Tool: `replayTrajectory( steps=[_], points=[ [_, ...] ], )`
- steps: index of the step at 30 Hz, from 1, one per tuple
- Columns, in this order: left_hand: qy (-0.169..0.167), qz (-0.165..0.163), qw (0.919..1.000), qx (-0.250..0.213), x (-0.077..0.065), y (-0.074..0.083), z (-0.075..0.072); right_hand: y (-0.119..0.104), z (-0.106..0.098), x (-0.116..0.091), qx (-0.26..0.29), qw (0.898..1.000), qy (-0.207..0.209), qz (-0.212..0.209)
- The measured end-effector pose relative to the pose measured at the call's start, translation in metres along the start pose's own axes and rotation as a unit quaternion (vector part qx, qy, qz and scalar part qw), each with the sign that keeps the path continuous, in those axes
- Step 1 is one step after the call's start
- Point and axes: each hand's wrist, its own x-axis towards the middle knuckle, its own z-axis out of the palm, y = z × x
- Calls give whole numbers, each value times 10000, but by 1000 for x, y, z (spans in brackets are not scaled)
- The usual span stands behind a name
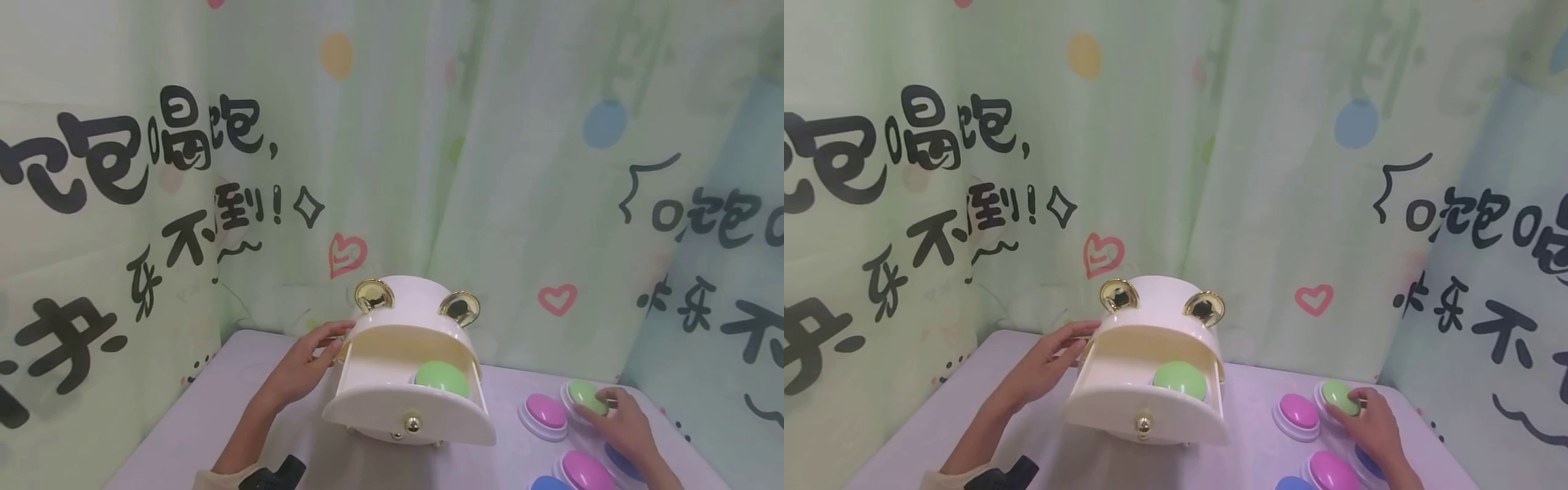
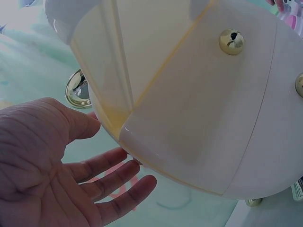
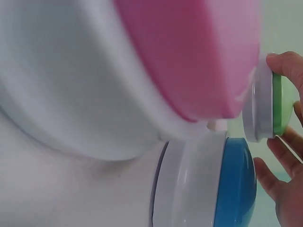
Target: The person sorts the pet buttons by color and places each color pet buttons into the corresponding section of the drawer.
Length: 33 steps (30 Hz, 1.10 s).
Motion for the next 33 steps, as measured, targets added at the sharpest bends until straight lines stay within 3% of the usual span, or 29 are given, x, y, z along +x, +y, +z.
replayTrajectory(
  steps=[7, 19, 33],
  points=[
    [-9, 36, 10000, 13, 1, -2, 0, -5, 0, -12, 99, 9977, 555, -364],
    [3, 12, 10000, -29, 0, 0, 0, -26, -7, -30, 461, 9928, 1012, -453],
    [32, 61, 10000, 40, 0, 1, 1, -55, -10, -48, 920, 9904, 1032, 86]
  ],
)
